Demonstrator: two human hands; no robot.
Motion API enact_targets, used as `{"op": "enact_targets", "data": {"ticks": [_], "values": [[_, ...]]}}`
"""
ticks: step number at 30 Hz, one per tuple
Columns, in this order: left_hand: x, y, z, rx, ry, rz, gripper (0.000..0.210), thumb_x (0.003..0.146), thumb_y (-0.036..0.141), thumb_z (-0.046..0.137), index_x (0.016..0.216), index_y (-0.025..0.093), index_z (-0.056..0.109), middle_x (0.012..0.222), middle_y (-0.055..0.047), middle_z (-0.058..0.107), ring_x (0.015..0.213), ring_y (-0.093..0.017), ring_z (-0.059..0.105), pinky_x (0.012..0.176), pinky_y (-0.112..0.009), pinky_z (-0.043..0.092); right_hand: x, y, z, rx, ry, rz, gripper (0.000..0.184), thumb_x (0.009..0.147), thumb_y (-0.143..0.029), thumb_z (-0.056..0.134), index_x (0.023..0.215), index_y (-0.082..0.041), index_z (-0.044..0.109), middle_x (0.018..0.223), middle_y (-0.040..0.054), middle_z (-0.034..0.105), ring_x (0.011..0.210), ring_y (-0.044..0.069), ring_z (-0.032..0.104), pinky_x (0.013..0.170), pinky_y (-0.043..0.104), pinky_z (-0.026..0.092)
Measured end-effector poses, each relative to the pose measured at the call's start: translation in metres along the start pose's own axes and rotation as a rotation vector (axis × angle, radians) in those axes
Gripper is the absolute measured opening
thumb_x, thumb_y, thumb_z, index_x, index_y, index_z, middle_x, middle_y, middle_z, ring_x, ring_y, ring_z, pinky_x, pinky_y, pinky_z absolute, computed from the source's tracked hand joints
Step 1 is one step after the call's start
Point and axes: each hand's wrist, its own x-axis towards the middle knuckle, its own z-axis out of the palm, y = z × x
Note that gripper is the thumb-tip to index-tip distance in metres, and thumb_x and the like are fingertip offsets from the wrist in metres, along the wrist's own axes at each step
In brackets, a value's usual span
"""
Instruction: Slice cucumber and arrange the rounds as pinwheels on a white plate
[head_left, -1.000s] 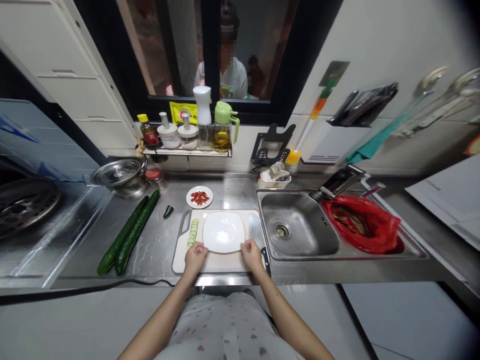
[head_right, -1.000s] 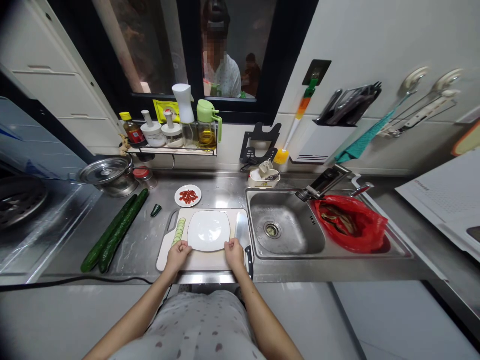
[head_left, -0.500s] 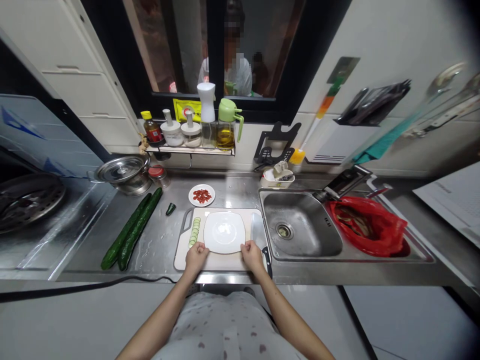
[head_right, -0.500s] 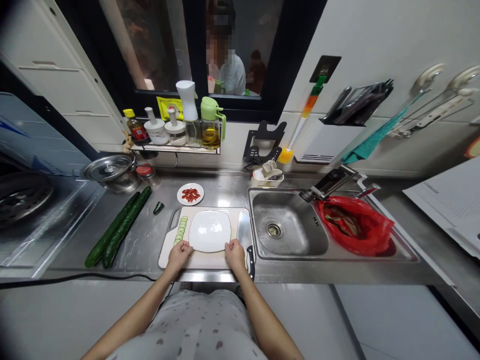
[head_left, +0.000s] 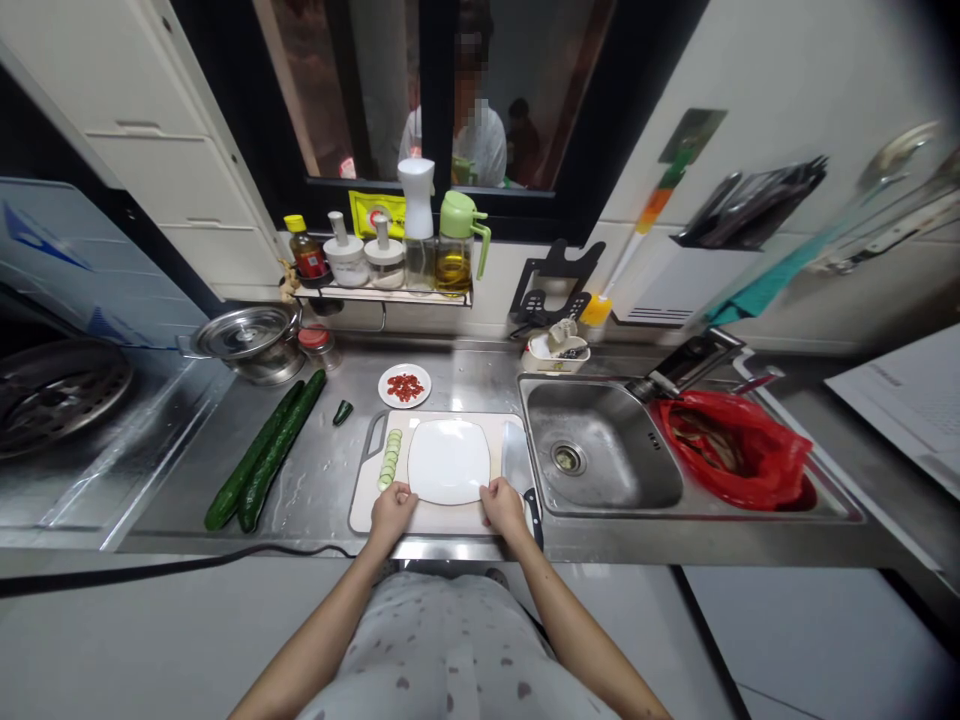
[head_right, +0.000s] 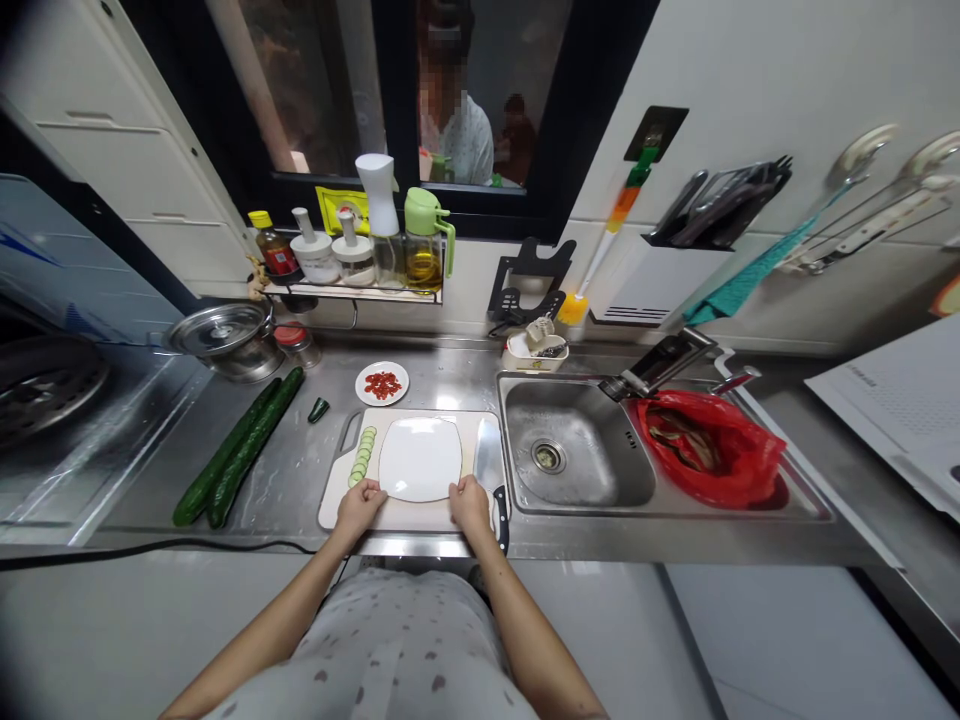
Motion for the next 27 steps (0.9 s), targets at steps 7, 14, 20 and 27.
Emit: {"op": "enact_targets", "data": {"ticks": [7, 14, 20, 27], "values": [[-0.003, 0.003, -0.033, 0.239, 0.105, 0.033, 0.02, 0.08, 0.041, 0.051, 0.082, 0.024, 0.062, 0.064, 0.0, 0.062, 0.063, -0.018, 0.057, 0.057, -0.023, 0.031, 0.002, 0.008, -0.012, -0.141, 0.074, -0.095, 0.025, 0.086, -0.039, 0.048, 0.086, -0.018, 0.06, 0.066, 0.003, 0.06, 0.063, 0.016, 0.054, 0.056, 0.023, 0.027], [0.002, -0.009, -0.053, 0.385, 0.191, -0.037, 0.03, 0.081, 0.046, 0.05, 0.099, 0.023, 0.058, 0.083, -0.004, 0.065, 0.074, -0.022, 0.06, 0.058, -0.026, 0.032, 0.004, 0.023, -0.023, 0.006, 0.1, -0.18, 0.027, 0.085, -0.038, 0.044, 0.089, -0.017, 0.061, 0.059, -0.0004, 0.058, 0.059, 0.016, 0.054, 0.057, 0.023, 0.031], [0.003, -0.016, -0.05, 0.423, 0.194, -0.028, 0.034, 0.08, 0.049, 0.051, 0.099, 0.022, 0.058, 0.088, -0.005, 0.064, 0.079, -0.022, 0.061, 0.062, -0.028, 0.036, -0.003, 0.025, -0.021, 0.037, 0.099, -0.187, 0.027, 0.082, -0.038, 0.043, 0.087, -0.019, 0.062, 0.058, -0.0002, 0.059, 0.056, 0.016, 0.054, 0.055, 0.024, 0.031], [0.005, -0.01, -0.045, 0.459, 0.204, -0.009, 0.032, 0.079, 0.046, 0.053, 0.099, 0.021, 0.059, 0.094, -0.007, 0.065, 0.084, -0.025, 0.061, 0.069, -0.031, 0.038, -0.005, 0.022, -0.019, 0.05, 0.08, -0.195, 0.027, 0.082, -0.04, 0.043, 0.084, -0.02, 0.061, 0.055, -0.0013, 0.056, 0.053, 0.016, 0.052, 0.054, 0.024, 0.03]]}}
